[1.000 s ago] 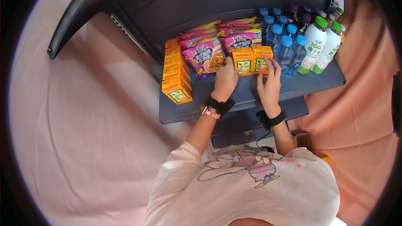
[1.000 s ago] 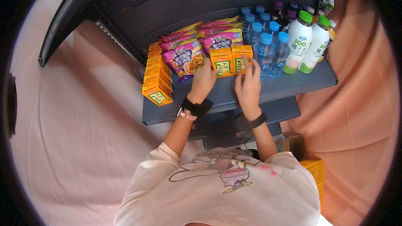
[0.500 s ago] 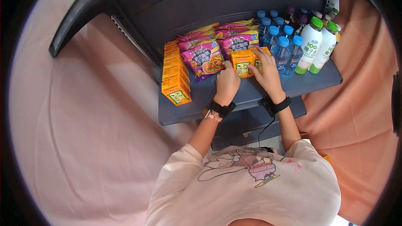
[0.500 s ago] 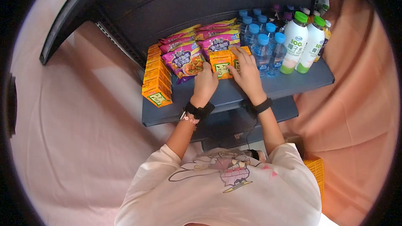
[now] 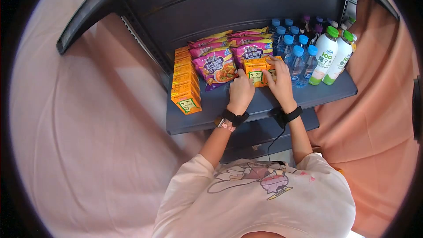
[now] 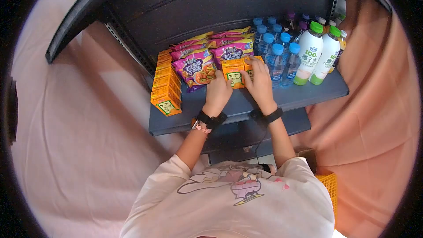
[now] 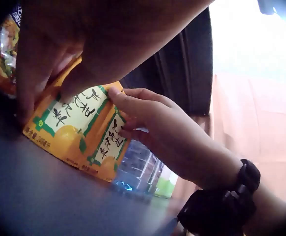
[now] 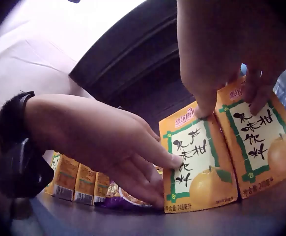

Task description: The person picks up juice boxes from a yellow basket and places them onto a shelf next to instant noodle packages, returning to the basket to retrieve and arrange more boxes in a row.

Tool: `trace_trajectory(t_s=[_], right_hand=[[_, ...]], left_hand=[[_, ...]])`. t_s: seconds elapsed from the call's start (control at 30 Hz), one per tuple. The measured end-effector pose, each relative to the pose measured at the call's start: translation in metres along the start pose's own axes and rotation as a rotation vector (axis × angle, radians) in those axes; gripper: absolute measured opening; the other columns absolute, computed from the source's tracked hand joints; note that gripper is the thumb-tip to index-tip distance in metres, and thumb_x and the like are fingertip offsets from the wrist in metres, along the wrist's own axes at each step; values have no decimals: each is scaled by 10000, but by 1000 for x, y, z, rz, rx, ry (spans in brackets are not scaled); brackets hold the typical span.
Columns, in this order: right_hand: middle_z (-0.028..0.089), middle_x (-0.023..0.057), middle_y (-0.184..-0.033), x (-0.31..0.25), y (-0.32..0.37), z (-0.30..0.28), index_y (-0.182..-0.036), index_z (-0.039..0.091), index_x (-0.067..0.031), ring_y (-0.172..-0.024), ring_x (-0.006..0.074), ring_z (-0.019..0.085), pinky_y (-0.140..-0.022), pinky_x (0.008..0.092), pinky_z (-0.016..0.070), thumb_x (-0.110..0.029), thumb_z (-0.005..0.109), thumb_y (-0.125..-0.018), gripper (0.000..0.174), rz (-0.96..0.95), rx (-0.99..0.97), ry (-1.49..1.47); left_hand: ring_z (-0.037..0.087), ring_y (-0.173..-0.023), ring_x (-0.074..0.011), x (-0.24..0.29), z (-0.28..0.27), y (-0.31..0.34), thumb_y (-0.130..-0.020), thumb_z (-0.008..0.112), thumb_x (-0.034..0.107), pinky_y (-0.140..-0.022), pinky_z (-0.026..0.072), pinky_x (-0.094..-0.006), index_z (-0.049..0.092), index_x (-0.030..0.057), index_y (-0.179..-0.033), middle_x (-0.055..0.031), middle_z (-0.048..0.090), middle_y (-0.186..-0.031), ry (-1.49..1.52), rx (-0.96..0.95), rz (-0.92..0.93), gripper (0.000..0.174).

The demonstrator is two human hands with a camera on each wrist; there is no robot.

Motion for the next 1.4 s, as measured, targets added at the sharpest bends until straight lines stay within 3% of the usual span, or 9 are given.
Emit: trace_trajectory(t_s=[0.5, 0.63, 0.7, 0.77, 0.83, 0.93, 1.07, 1.17, 1.4], right_hand=[[538, 170, -1211, 1, 9, 2, -1085, 575, -7, -1050, 332, 549, -853, 352, 459, -84, 638, -814, 289, 32, 107, -16], [513, 179, -1224, -27, 23, -15, -1105, 563, -11, -1055, 313, 549, -817, 329, 479, -47, 599, -831, 279, 35, 255, 43], [552, 168, -1143, -37, 28, -4, -1071, 591, -33, -1084, 332, 529, -912, 382, 423, -40, 563, -836, 237, 152, 119, -188], [604, 147, -1032, -57, 30, 20, -1066, 599, -48, -931, 298, 601, -795, 338, 485, -50, 575, -832, 236, 121, -84, -355], [600, 152, -1056, -88, 34, 45, -1093, 591, -44, -893, 283, 610, -748, 323, 498, -74, 600, -822, 273, 139, -256, -530], [543, 171, -1206, -119, 53, 96, -1275, 470, -38, -1015, 276, 593, -831, 334, 493, -128, 638, -819, 495, 191, -552, -626], [438, 227, -1327, -148, 69, 131, -1410, 219, -12, -1159, 368, 488, -903, 359, 449, -173, 644, -807, 755, -65, -468, -526], [358, 267, -1367, -150, 77, 128, -1408, 207, 2, -1252, 385, 378, -1007, 393, 358, -143, 646, -778, 781, 175, -643, -648], [440, 225, -1314, -95, 70, 107, -1390, 288, -30, -1166, 361, 480, -927, 380, 432, -101, 652, -771, 722, 180, -515, -604]], left_hand=[[613, -750, -417, -5, -13, 14, -817, 607, 173, -654, 492, -474, 426, -40, -1110, -270, 618, -789, 132, -39, -51, 405], [642, -851, -228, -10, -101, 48, -842, 559, 34, -679, 523, -314, 475, 0, -1155, -168, 593, -1051, 373, 396, 18, 326], [524, -904, -226, -25, -145, 70, -821, 591, 47, -779, 452, -320, 494, 2, -1124, -127, 507, -1036, 171, 603, 45, 321], [505, -907, -245, -34, -173, 89, -812, 603, 58, -794, 428, -349, 476, 3, -1141, -122, 492, -1021, -11, 765, 93, 357], [518, -978, -247, -74, -183, 107, -829, 616, 96, -843, 420, -366, 445, -10, -1166, -151, 514, -1076, -104, 877, -193, 393], [533, -1073, -331, -152, -145, 107, -848, 619, 179, -917, 402, -394, 443, -14, -1172, -214, 539, -1155, 121, 560, -391, 416], [653, -913, -275, -155, -125, 110, -865, 607, 194, -779, 497, -346, 463, -2, -1119, -174, 652, -988, 312, 400, -387, 352], [647, -933, -287, -145, -121, 110, -866, 604, 182, -782, 498, -358, 479, -8, -1088, -185, 648, -1001, 265, 335, -425, 318], [646, -894, -313, -88, -102, 89, -854, 602, 208, -743, 505, -382, 502, -19, -1056, -200, 657, -932, 167, 200, -335, 320]])
Point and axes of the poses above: each hand's wrist, its own y-axis away from the middle knuckle, its own z-axis out of the palm, x = y × z, the point moved 8 cm from there along -y, towards the middle knuckle
